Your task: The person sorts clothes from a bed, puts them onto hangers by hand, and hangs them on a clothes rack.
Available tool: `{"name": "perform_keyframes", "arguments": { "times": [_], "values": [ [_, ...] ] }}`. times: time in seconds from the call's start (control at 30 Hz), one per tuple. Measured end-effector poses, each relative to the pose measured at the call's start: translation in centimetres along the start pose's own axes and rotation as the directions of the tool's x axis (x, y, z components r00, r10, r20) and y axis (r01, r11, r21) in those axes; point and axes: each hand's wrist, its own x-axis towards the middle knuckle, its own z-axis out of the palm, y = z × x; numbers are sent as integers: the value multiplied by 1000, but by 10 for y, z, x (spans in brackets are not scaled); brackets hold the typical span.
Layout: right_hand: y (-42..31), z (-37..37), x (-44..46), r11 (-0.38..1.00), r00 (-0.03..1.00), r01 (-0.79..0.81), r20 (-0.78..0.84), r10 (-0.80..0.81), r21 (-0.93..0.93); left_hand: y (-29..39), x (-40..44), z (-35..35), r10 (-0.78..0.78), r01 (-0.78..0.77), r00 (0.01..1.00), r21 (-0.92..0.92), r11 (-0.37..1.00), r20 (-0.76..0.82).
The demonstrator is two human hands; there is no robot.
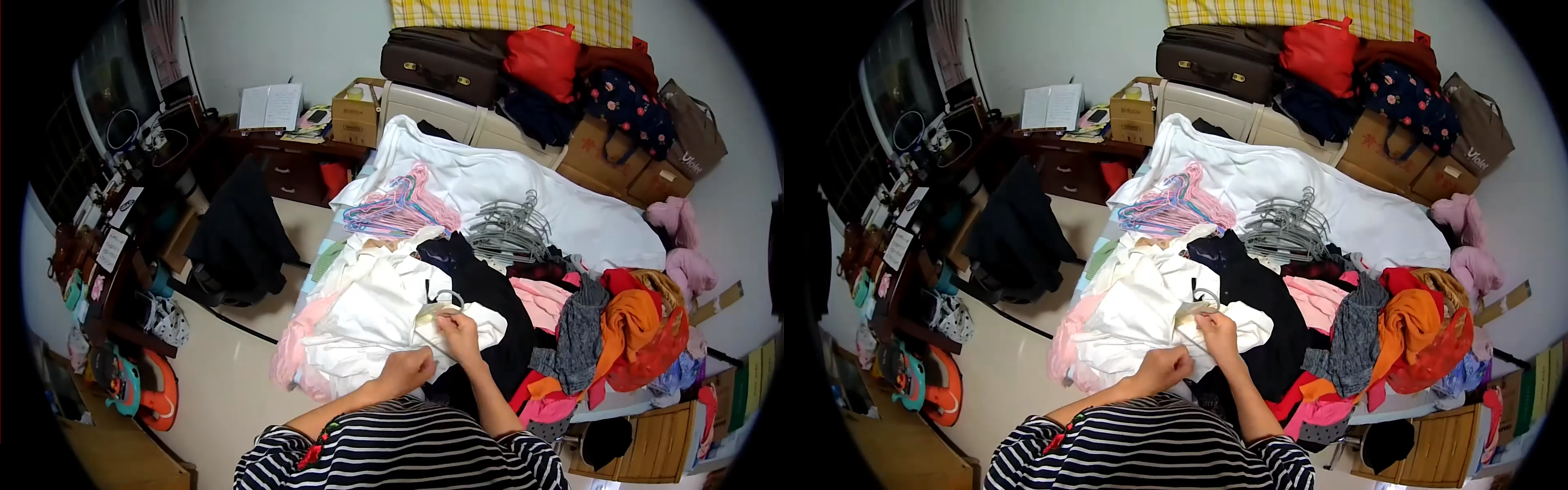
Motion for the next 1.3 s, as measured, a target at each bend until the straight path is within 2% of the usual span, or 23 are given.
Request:
{"name": "perform_keyframes", "arguments": {
  "times": [0.07,0.13,0.2,0.27,0.33,0.4,0.43,0.47,0.5,0.53,0.6,0.63,0.67,0.73,0.8,0.83,0.9,0.97,1.0,1.07,1.13,1.17,1.3],
  "values": [
    [-7,-5,-2,990,995,7,-97,6,140,4,5,-8,183,-182,983,67,981,-19],
    [-12,-15,-6,993,995,-25,-93,36,115,-9,25,-26,107,-115,975,-28,993,-194],
    [-13,-19,-10,985,999,10,-44,-3,175,-26,52,-58,-101,49,941,-164,985,-322],
    [-15,-19,-19,983,999,15,-31,-10,185,-54,83,-94,-73,56,910,-53,997,-407],
    [-17,-17,-28,980,1000,2,15,-5,198,-104,104,-125,-105,98,975,-47,994,-195],
    [-25,-20,-36,985,999,32,-1,-32,171,-136,111,-141,-246,271,961,-243,931,128],
    [-30,-22,-40,989,996,91,12,-93,119,-135,112,-142,-236,264,962,-241,934,137],
    [-37,-25,-44,987,988,148,24,-150,66,-133,112,-142,-100,142,970,-185,972,220],
    [-46,-28,-51,993,998,31,51,-37,113,-131,112,-142,32,14,950,-144,990,310],
    [-49,-32,-55,993,999,27,33,-31,113,-121,113,-142,41,8,944,-149,989,326],
    [-51,-38,-62,994,990,96,101,-101,48,-96,113,-141,171,-198,836,-4,980,521],
    [-51,-39,-65,992,991,102,77,-107,73,-95,114,-136,188,-173,795,-81,982,577],
    [-51,-41,-69,993,993,97,62,-101,71,-95,119,-136,323,-301,663,-155,941,675],
    [-53,-45,-76,986,999,42,-24,-39,160,-98,115,-129,207,-15,668,-265,964,715],
    [-50,-45,-83,976,995,29,-95,-9,216,-107,112,-132,147,-28,861,-243,970,488],
    [-50,-44,-85,950,988,16,-152,33,311,-87,113,-144,29,11,943,-118,993,333],
    [-43,-46,-90,923,974,-64,-177,140,379,-101,117,-166,-142,185,981,-410,893,132],
    [-37,-42,-83,946,985,1,-162,55,324,-32,118,-192,-26,-13,998,-548,836,-62],
    [-34,-38,-78,961,989,75,-140,-39,266,-8,113,-205,-51,5,996,-563,827,-66],
    [-29,-34,-70,969,993,77,-108,-52,236,37,104,-219,118,-144,986,-251,957,-117],
    [-28,-36,-56,817,985,37,-160,69,576,54,89,-225,120,-151,981,-219,964,-150],
    [-31,-38,-47,730,988,100,-155,8,676,64,80,-226,92,-136,980,-261,956,-174],
    [-53,-37,-23,887,983,75,114,-142,455,93,50,-226,21,-91,971,-284,954,-240]
  ]
}}
